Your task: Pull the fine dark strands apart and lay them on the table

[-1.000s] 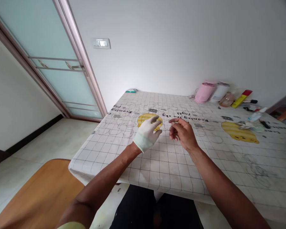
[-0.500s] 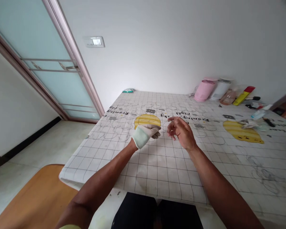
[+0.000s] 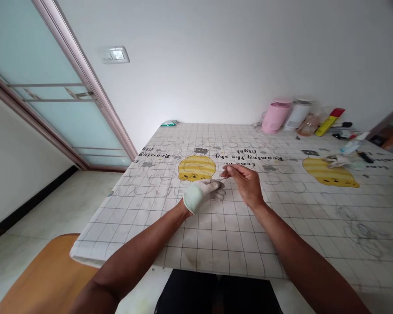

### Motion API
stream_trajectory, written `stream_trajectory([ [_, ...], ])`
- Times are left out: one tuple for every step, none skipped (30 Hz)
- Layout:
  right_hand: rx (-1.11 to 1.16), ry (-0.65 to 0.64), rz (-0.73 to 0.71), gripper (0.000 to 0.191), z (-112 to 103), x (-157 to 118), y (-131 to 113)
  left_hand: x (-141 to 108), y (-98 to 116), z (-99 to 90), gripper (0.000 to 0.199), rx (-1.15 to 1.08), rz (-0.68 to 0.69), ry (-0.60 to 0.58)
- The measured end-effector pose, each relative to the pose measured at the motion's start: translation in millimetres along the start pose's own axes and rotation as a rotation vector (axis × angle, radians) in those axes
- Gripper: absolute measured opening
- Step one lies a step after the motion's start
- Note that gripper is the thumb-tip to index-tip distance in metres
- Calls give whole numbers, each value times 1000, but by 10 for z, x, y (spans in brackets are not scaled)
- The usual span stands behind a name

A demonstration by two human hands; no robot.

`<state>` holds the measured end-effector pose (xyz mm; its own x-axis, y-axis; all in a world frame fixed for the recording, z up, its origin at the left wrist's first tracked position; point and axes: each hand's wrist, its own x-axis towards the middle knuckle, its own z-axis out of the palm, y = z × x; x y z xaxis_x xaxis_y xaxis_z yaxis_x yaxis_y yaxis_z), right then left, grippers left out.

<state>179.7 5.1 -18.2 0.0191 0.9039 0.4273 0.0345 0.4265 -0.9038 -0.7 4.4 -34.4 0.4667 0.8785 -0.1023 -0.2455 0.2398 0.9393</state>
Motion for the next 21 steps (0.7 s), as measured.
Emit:
stream_trajectory([
  [-82, 46, -40, 25, -19, -7, -3, -39, 40, 32, 37, 82, 46, 85],
  [-182, 88, -96, 25, -41, -13, -6, -79, 79, 66, 34, 166, 110, 182],
  [-293, 117, -166, 25, -62, -18, -7, -117, 116, 102, 34, 242, 179, 276],
  [-407, 134, -246, 25, -77, -23, -5, -151, 146, 139, 34, 305, 240, 352],
  [-514, 135, -329, 27, -85, -27, 1, -176, 170, 175, 34, 359, 276, 401],
  [-608, 120, -402, 28, -82, -33, 10, -192, 185, 210, 34, 411, 290, 431],
  [-684, 94, -462, 29, -68, -39, 21, -198, 194, 240, 35, 467, 284, 449],
  [-740, 59, -507, 29, -45, -48, 32, -194, 196, 264, 37, 521, 267, 464],
  [-778, 22, -539, 30, -14, -58, 42, -182, 195, 279, 39, 562, 246, 473],
  [-801, -15, -559, 31, 21, -69, 51, -167, 191, 284, 38, 575, 227, 469],
  [-812, -48, -568, 31, 57, -82, 57, -150, 186, 279, 35, 557, 212, 453],
  [-814, -70, -569, 31, 90, -95, 61, -134, 182, 265, 31, 514, 198, 430],
  [-805, -77, -564, 29, 119, -108, 63, -123, 179, 243, 27, 457, 183, 408],
  [-785, -74, -550, 27, 141, -122, 63, -116, 178, 217, 25, 402, 170, 394],
  [-754, -64, -527, 25, 157, -135, 61, -114, 179, 190, 24, 365, 159, 395],
  [-717, -52, -495, 23, 167, -148, 58, -117, 183, 162, 23, 354, 152, 412],
  [-678, -42, -454, 20, 172, -162, 53, -124, 189, 136, 22, 372, 152, 437],
  [-644, -36, -408, 19, 174, -175, 47, -132, 197, 113, 22, 411, 159, 464],
  [-617, -35, -364, 18, 173, -187, 42, -142, 206, 93, 21, 466, 171, 488],
  [-600, -38, -329, 18, 170, -198, 38, -151, 217, 77, 21, 530, 182, 506],
  [-592, -44, -312, 17, 167, -207, 36, -158, 227, 63, 20, 594, 192, 514],
])
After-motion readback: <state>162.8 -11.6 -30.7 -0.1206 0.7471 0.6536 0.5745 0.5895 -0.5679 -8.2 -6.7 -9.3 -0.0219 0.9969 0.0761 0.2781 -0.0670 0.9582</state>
